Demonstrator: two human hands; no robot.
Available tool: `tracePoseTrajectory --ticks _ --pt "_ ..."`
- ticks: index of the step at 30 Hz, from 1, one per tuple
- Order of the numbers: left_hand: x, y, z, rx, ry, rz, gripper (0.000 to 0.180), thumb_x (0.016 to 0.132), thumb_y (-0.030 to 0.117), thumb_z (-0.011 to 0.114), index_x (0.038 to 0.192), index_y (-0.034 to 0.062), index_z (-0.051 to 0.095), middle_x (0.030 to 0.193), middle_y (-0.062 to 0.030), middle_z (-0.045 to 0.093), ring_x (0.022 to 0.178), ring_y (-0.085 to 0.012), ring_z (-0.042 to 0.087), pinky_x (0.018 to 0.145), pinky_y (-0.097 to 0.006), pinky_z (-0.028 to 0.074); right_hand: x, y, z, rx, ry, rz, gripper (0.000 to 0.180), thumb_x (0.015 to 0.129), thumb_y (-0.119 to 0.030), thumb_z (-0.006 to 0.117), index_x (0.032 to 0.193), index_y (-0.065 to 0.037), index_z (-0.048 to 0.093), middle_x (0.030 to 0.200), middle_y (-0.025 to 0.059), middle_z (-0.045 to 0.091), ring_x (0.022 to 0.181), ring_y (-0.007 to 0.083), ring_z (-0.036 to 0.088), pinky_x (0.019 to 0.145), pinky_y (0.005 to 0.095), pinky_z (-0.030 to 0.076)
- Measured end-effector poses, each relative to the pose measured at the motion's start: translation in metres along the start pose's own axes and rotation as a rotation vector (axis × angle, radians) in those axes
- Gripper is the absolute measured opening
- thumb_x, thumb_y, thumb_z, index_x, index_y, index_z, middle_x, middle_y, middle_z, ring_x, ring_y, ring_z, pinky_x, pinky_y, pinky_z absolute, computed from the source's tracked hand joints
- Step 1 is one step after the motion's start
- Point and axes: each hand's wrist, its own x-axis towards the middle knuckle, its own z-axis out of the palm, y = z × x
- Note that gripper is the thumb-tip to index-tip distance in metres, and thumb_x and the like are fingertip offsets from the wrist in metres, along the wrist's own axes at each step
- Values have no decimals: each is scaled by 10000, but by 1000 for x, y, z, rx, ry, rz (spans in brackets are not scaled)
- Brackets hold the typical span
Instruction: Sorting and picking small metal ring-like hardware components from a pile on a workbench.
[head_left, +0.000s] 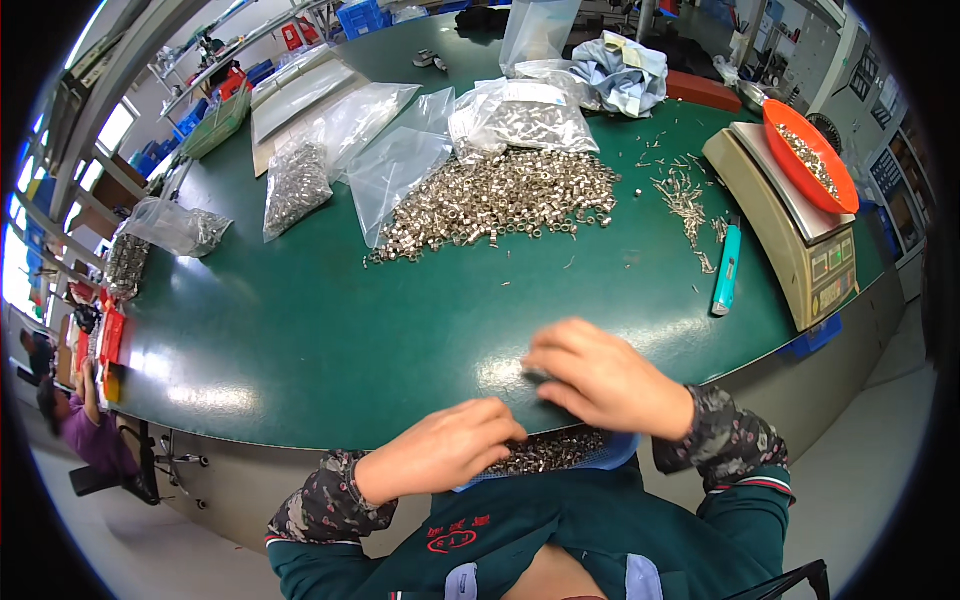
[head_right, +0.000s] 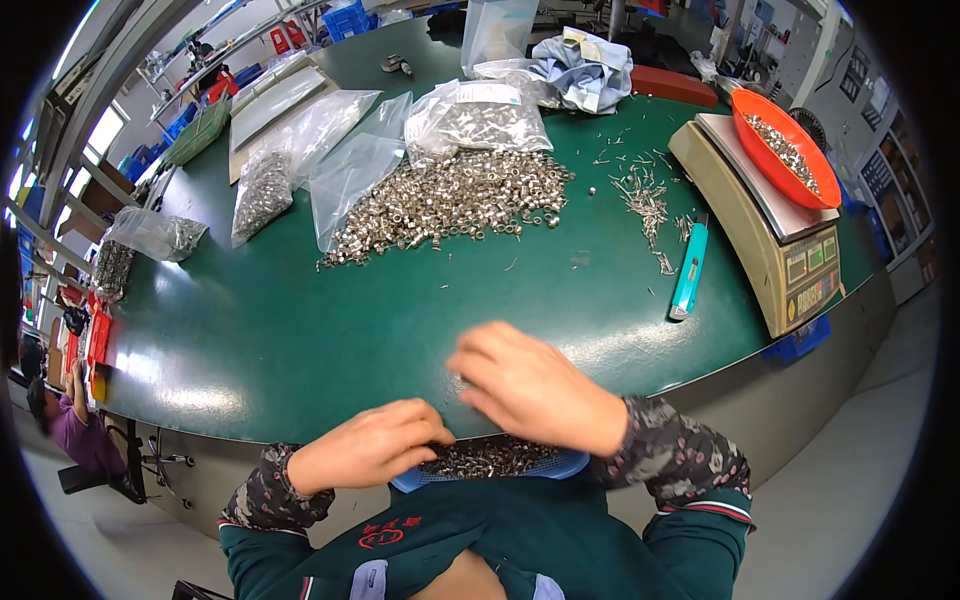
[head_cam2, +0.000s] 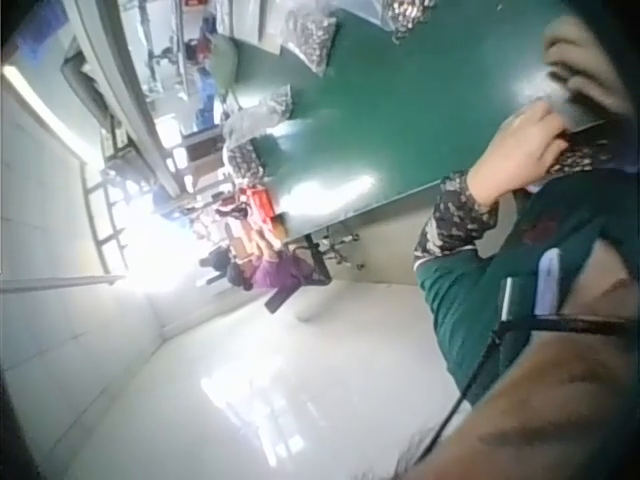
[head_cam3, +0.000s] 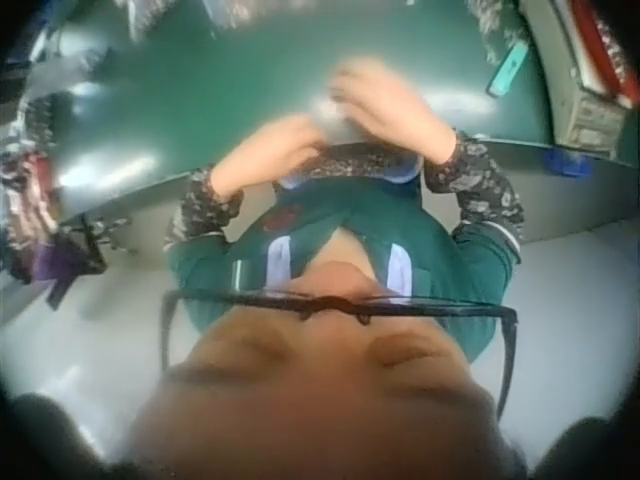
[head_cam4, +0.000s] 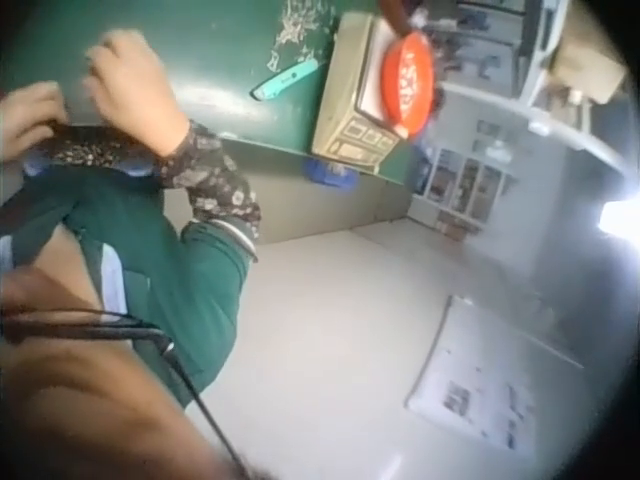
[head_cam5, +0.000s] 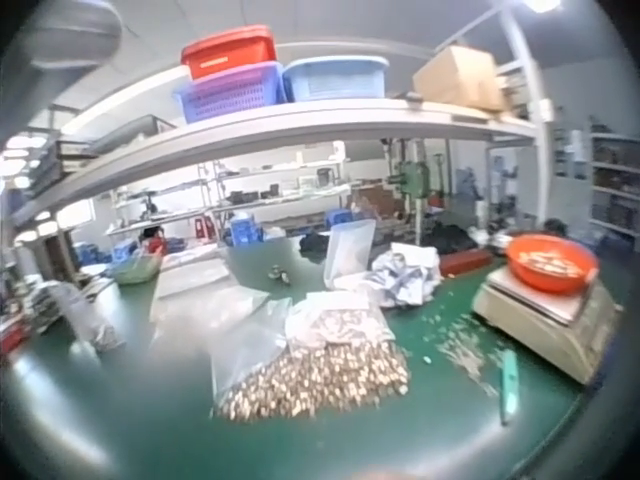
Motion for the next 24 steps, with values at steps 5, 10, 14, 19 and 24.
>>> tracePoseTrajectory --ticks 5,10,14,19,24 --pt "4 -5 -7 21 155 -53 201 842 64 620 1038 18 626 989 -112 576 898 -285 590 780 -371 494 43 40 28 -328 79 70 481 850 -280 641 1237 -24 515 1310 226 446 1262 393 406 1051 457 347" --pt "5 -12 -9 -21 178 -77 169 847 89 611 998 12 617 967 -110 567 914 -301 587 797 -387 487 66 57 46 -404 50 154 603 865 -371 617 1331 -25 455 1364 231 405 1284 404 376 1093 477 293" --pt "6 -16 -10 -40 173 -83 166 845 86 614 993 11 619 959 -111 566 902 -300 591 784 -385 490 72 65 52 -458 45 126 636 874 -387 599 1326 32 443 1354 231 413 1295 388 367 1102 475 276" --pt "6 -20 -11 -21 187 -45 174 843 67 628 1011 26 633 967 -95 583 861 -271 600 745 -359 499 64 66 47 -536 23 89 638 897 -396 558 1296 91 452 1320 226 436 1308 370 348 1117 463 250" --pt "2 -23 -11 -23 201 -59 170 844 67 628 1009 27 636 965 -93 585 864 -269 602 748 -356 498 46 56 29 -533 9 188 589 858 -364 610 1242 68 494 1304 217 447 1282 359 371 1094 491 265"
